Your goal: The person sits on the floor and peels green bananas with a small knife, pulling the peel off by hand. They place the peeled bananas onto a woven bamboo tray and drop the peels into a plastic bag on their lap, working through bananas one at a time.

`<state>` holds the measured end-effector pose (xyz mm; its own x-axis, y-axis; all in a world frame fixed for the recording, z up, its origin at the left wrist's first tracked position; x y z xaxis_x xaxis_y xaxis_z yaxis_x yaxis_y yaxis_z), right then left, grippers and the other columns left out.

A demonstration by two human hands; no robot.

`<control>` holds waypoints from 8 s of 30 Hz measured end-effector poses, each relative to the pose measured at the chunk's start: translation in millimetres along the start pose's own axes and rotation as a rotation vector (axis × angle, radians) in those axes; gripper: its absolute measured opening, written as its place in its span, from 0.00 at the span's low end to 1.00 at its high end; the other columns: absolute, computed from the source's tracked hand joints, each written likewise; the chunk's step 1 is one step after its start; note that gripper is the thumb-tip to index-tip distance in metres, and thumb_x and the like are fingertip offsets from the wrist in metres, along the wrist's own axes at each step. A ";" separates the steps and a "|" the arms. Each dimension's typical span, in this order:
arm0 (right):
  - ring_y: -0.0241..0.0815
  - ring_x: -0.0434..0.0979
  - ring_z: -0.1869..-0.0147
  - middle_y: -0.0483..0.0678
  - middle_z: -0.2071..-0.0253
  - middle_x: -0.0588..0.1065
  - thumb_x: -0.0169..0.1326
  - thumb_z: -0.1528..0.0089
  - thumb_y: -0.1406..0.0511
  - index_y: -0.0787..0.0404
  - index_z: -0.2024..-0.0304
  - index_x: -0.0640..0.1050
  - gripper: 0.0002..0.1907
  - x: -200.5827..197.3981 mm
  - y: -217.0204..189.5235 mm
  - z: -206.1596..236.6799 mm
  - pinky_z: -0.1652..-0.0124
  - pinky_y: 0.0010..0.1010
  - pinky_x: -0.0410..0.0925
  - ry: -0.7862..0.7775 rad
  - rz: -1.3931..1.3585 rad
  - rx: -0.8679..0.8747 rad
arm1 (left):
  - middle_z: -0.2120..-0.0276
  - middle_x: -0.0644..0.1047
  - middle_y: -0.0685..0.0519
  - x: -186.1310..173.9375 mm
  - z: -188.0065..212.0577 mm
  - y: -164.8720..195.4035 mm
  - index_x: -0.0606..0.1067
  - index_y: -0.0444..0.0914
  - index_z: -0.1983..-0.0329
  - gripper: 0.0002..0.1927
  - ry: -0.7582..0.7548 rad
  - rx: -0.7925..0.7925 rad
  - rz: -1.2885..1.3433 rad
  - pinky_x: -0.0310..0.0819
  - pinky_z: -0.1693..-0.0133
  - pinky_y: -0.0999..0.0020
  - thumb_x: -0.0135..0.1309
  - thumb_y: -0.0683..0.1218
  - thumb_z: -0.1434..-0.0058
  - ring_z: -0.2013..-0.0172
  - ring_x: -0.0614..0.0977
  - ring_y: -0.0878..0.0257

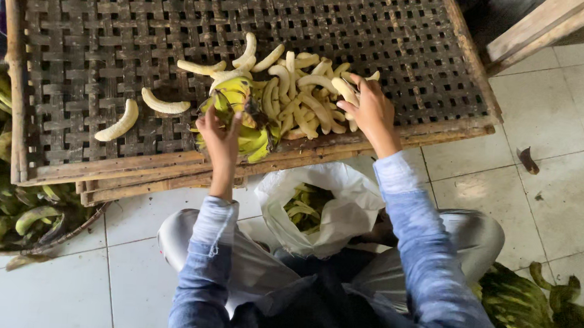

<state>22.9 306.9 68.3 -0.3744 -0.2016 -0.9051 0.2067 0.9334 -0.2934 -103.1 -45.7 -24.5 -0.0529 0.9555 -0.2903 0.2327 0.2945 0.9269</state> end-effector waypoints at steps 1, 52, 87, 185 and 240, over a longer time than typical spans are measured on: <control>0.52 0.82 0.60 0.56 0.55 0.79 0.67 0.43 0.52 0.61 0.42 0.76 0.32 -19.0 -18.4 1.3 0.66 0.36 0.73 0.227 0.000 -0.139 | 0.49 0.68 0.36 9.4 4.8 8.6 0.65 0.40 0.31 0.34 0.008 0.061 -0.011 0.81 0.57 0.58 0.67 0.43 0.38 0.57 0.77 0.56; 0.31 0.55 0.82 0.40 0.80 0.59 0.37 0.24 0.44 0.59 0.68 0.64 0.29 121.9 -25.8 219.3 0.83 0.24 0.49 -0.737 -1.612 0.867 | 0.47 0.68 0.46 8.8 149.8 161.1 0.74 0.41 0.45 0.30 -0.228 0.615 0.461 0.72 0.45 0.60 0.68 0.35 0.52 0.46 0.73 0.50; 0.62 0.78 0.59 0.62 0.61 0.77 0.48 0.31 0.71 0.68 0.54 0.75 0.07 34.1 -89.0 153.7 0.60 0.44 0.70 0.211 -0.367 0.045 | 0.53 0.75 0.54 114.9 160.7 15.0 0.65 0.36 0.41 0.20 -0.311 -0.433 0.818 0.73 0.51 0.71 0.56 0.46 0.32 0.54 0.76 0.67; 0.27 0.77 0.54 0.49 0.47 0.81 0.63 0.37 0.71 0.65 0.42 0.75 0.20 -9.6 30.6 117.2 0.63 0.17 0.66 0.351 -0.799 0.284 | 0.42 0.74 0.48 143.4 149.1 18.8 0.64 0.30 0.32 0.31 -0.916 -0.052 0.464 0.65 0.40 0.67 0.56 0.50 0.32 0.42 0.73 0.62; 0.30 0.51 0.83 0.38 0.82 0.58 0.42 0.28 0.39 0.57 0.71 0.63 0.33 121.1 8.1 250.7 0.84 0.25 0.47 -0.805 -1.571 1.004 | 0.44 0.79 0.48 93.8 161.4 107.9 0.69 0.33 0.35 0.27 -0.886 -0.194 1.173 0.70 0.37 0.52 0.61 0.50 0.32 0.40 0.79 0.52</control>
<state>205.9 215.6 -120.9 -0.3458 -0.8343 0.4293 0.6025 -0.5482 -0.5801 73.8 72.7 9.9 0.6806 0.3428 0.6475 -0.4113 -0.5525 0.7250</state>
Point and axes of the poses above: each hand's wrist, its own z-axis away from the middle knuckle, its own x-axis out of the palm, y = z × x, the point moved 9 cm from there along -z, towards the middle knuckle
